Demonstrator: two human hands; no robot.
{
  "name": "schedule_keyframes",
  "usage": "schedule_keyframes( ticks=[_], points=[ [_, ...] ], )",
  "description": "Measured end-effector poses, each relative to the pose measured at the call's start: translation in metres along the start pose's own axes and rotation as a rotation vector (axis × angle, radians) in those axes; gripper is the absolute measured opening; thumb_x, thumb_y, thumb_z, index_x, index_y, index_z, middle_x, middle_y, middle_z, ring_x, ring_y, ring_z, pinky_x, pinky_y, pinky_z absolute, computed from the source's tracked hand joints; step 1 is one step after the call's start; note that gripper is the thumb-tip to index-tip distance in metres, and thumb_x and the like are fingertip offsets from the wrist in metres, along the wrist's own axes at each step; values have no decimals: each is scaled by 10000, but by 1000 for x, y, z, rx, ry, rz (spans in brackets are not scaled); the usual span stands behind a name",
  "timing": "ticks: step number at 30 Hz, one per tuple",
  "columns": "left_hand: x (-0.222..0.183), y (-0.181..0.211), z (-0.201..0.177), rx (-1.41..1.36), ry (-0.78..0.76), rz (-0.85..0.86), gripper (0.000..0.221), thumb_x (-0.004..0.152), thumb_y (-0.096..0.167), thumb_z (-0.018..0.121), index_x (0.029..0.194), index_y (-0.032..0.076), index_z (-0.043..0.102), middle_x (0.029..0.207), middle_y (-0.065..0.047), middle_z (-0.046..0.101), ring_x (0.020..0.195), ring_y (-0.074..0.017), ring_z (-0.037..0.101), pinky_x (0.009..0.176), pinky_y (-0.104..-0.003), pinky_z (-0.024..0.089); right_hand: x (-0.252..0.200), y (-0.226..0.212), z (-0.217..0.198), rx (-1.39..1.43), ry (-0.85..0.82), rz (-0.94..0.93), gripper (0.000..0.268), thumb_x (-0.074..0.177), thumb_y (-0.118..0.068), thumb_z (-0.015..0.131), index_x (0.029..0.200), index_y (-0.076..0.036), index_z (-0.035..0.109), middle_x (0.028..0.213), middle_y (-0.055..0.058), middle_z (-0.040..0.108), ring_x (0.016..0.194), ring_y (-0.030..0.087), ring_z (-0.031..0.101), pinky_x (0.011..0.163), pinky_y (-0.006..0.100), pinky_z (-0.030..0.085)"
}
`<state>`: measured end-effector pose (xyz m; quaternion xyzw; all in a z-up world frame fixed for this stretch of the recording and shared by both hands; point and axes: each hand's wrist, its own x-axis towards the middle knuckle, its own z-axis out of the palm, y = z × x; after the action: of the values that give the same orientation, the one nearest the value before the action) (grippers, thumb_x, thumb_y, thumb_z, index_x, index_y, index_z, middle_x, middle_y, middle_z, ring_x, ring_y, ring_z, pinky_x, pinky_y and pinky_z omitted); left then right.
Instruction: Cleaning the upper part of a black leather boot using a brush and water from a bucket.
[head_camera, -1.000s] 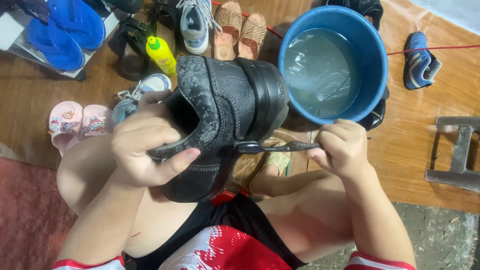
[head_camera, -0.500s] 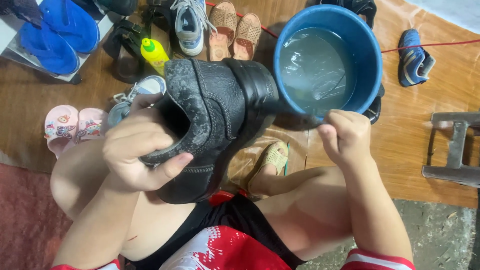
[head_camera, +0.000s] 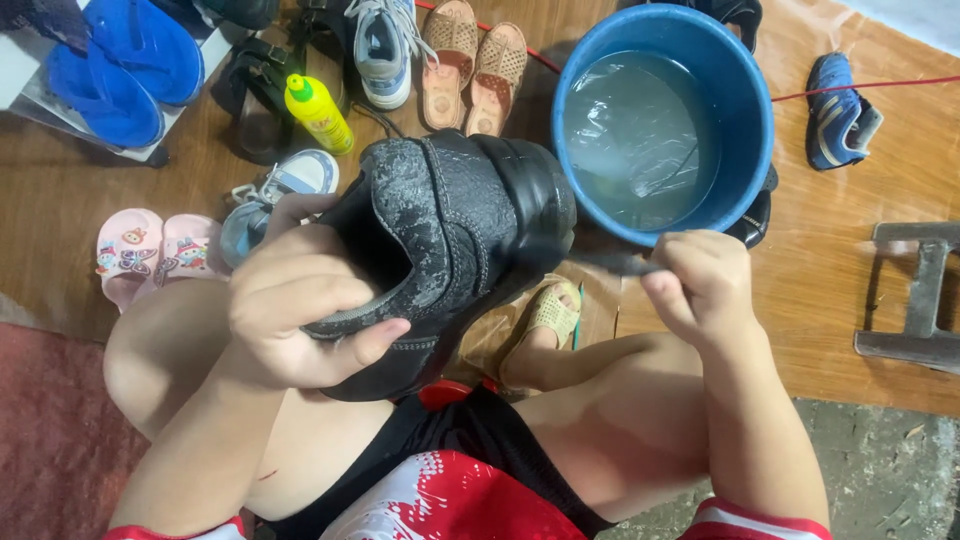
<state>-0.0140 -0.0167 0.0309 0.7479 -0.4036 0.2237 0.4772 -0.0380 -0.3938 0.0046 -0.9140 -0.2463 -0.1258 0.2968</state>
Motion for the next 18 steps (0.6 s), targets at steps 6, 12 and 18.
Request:
schedule_keyframes(
  ticks=[6, 12, 18],
  points=[
    [1, 5, -1, 3, -4, 2, 301, 836, 209, 720, 610, 44, 607, 602, -56, 582, 623, -277, 522, 919, -485, 446, 0, 5, 0, 5, -36, -54, 572, 1077, -404, 337, 644, -30, 339, 608, 61, 264, 509, 220, 242, 493, 362, 205],
    [4, 7, -3, 48, -67, 77, 345, 885, 261, 686, 606, 81, 593, 583, -17, 568, 571, -233, 491, 884, -488, 430, -6, 26, 0, 36, -112, 155, 564, 1090, -446, 295, 659, -82, 314, 622, 31, 260, 556, 202, 258, 547, 359, 227],
    [1, 7, 1, 99, -54, 66, 339, 883, 297, 700, 611, 117, 607, 597, 25, 572, 593, -231, 510, 891, -485, 355, 6, 17, 6, 192, 99, 359, 605, 1125, -400, 308, 620, -88, 423, 620, 4, 401, 600, 140, 371, 582, 314, 280]
  ],
)
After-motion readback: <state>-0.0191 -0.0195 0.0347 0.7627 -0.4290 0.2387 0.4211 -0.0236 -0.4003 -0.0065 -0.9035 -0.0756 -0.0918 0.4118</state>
